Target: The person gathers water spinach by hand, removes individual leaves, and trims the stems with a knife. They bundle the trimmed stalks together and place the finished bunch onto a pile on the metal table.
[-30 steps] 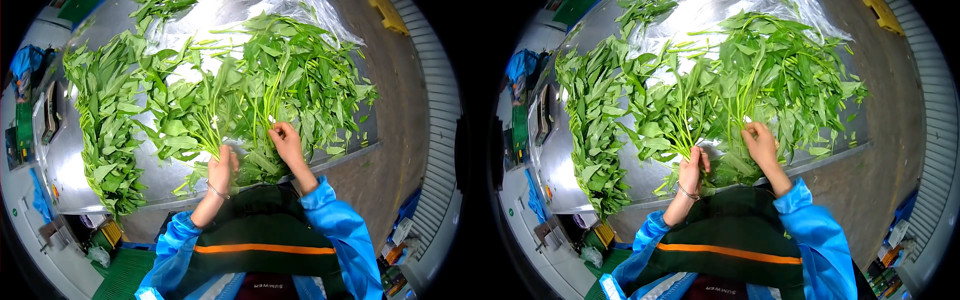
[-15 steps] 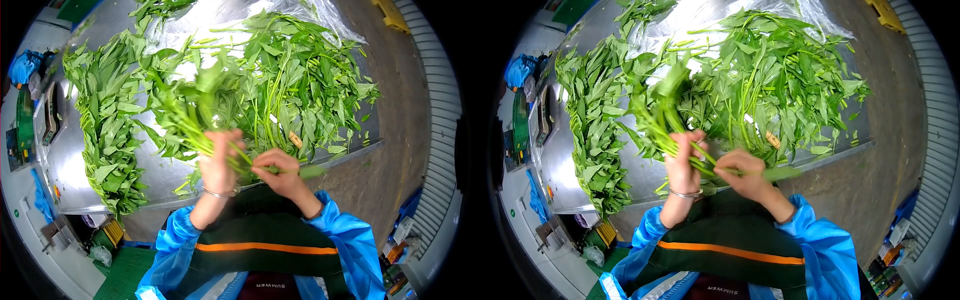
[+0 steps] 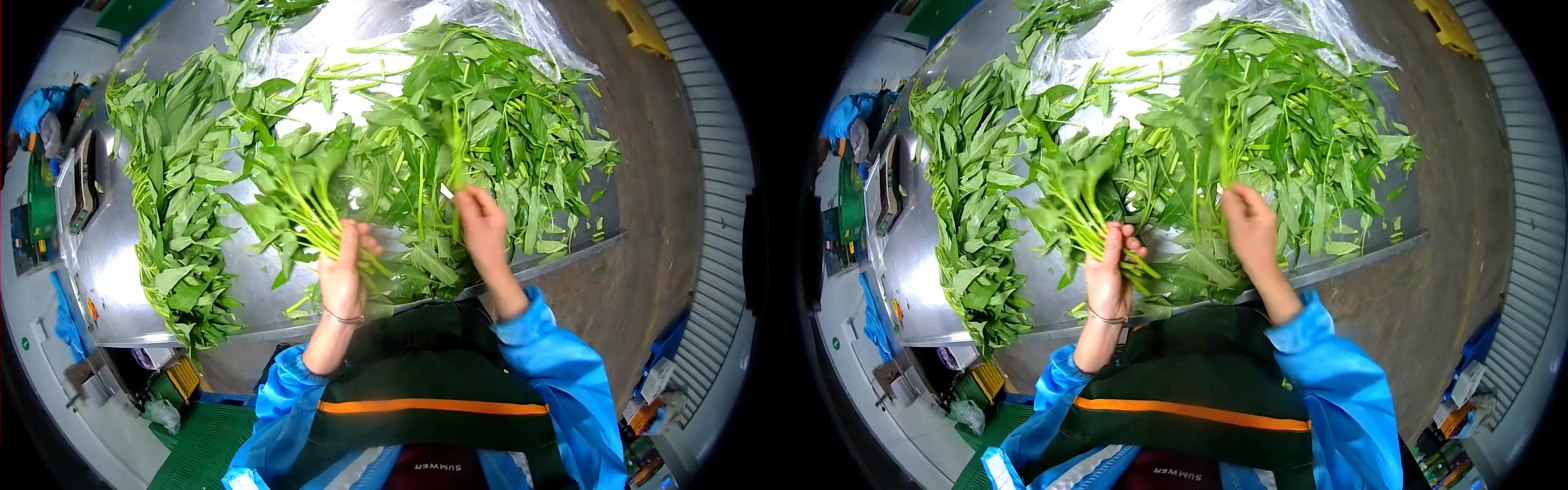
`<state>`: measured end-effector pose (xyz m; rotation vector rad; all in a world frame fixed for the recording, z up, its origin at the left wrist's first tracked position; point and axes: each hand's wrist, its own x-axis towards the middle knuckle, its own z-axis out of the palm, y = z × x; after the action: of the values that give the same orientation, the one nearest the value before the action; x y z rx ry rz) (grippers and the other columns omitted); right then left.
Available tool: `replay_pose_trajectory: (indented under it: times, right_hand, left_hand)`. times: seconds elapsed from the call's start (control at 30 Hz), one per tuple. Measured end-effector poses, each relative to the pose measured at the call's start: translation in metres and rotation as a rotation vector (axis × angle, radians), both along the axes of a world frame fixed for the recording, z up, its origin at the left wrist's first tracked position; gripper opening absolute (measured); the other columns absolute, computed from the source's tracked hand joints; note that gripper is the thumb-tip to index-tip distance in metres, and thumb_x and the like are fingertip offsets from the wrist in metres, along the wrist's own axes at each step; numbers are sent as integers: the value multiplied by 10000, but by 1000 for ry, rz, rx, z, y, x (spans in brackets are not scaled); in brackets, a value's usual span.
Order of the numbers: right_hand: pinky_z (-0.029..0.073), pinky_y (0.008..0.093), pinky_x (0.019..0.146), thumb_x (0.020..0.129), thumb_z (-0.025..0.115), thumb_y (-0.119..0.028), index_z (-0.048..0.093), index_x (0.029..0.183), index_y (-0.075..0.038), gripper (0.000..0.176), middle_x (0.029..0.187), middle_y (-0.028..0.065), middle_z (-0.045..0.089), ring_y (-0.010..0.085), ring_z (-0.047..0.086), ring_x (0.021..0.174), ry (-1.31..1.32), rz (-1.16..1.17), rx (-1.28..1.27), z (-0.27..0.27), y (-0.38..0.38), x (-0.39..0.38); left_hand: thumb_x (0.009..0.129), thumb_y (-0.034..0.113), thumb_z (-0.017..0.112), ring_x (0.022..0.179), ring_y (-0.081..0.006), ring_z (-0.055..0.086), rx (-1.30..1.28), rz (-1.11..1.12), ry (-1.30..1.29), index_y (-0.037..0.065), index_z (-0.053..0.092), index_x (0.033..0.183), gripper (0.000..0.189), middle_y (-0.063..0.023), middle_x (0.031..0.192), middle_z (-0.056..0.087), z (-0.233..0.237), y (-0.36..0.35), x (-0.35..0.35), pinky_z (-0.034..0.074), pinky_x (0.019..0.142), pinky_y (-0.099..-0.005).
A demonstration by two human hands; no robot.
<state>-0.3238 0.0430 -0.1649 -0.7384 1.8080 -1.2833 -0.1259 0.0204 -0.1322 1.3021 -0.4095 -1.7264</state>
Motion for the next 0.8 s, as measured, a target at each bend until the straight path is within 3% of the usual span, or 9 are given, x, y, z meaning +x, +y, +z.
replay_pose_trajectory:
  times: [0.1, 0.2, 0.3, 0.33, 0.47, 0.57, 0.7, 0.73, 0.8]
  right_hand:
    - [381, 184, 575, 898, 524, -152, 552, 1120, -43, 249, 836, 57, 649, 68, 498, 616, -566, -155, -28, 25, 8, -14]
    - [405, 209, 653, 891, 534, -127, 440, 1209, -41, 343, 898, 89, 655, 78, 547, 701, -499, 31, 1, 25, 21, -6]
    - [434, 198, 639, 856, 590, -76, 561, 1061, -14, 216, 832, 57, 642, 60, 552, 723, -277, 104, -6, 31, 32, 23]
    - [447, 200, 608, 839, 613, -62, 605, 973, 3, 149, 815, 39, 629, 51, 549, 719, -127, 174, -1, 41, 34, 31]
    - [494, 293, 644, 753, 658, -23, 648, 881, -30, 128, 881, 110, 648, 240, 624, 740, 333, 349, -205, 49, 34, 48]
    - [494, 298, 663, 740, 663, -5, 645, 874, -31, 138, 903, 102, 652, 244, 625, 774, 458, 459, -316, 53, 35, 48]
    - [481, 286, 740, 753, 646, 17, 654, 901, -26, 155, 925, 87, 658, 212, 623, 840, 154, 321, -284, 67, 26, 50]
    - [470, 283, 778, 771, 639, 11, 655, 914, -17, 147, 943, 82, 657, 205, 615, 876, -89, 228, -237, 65, 30, 52]
    - [466, 285, 787, 778, 635, 12, 650, 911, -8, 136, 954, 87, 655, 203, 609, 893, -204, 193, -230, 76, 27, 51]
  left_hand:
    - [913, 143, 523, 715, -134, 582, -205, -93, -171, 41, 518, 996, 131, -87, 909, 601, -1, -6, 7, 510, 627, -276]
    - [911, 107, 515, 775, -159, 601, -207, -184, -106, 31, 512, 990, 109, -120, 997, 605, 8, -1, -12, 511, 674, -294]
    - [897, 63, 526, 805, -140, 593, -311, -352, -103, 35, 505, 941, 56, -119, 1025, 610, 5, 5, -28, 476, 741, -248]
    - [853, 42, 585, 874, -181, 605, -246, -373, -100, 21, 500, 834, 89, -126, 975, 619, 7, 5, -29, 481, 768, -264]
    - [821, 64, 638, 797, -145, 608, -83, -469, -99, 29, 497, 805, 146, -93, 905, 639, 6, -2, -16, 485, 711, -251]
    - [807, 82, 661, 773, -142, 610, -44, -338, 32, 24, 505, 822, 167, -81, 862, 637, 16, -1, -11, 492, 676, -256]
    - [834, 55, 619, 997, -259, 577, 38, -136, 374, 105, 510, 956, 170, -112, 941, 626, 24, -4, -19, 457, 880, -364]
    - [838, 58, 616, 1026, -259, 566, 47, -127, 397, 117, 523, 1004, 200, -93, 951, 628, 25, -4, -21, 437, 911, -370]
    - [842, 67, 614, 1027, -250, 567, 40, -122, 394, 116, 528, 1010, 195, -84, 960, 627, 33, -6, -26, 428, 926, -366]
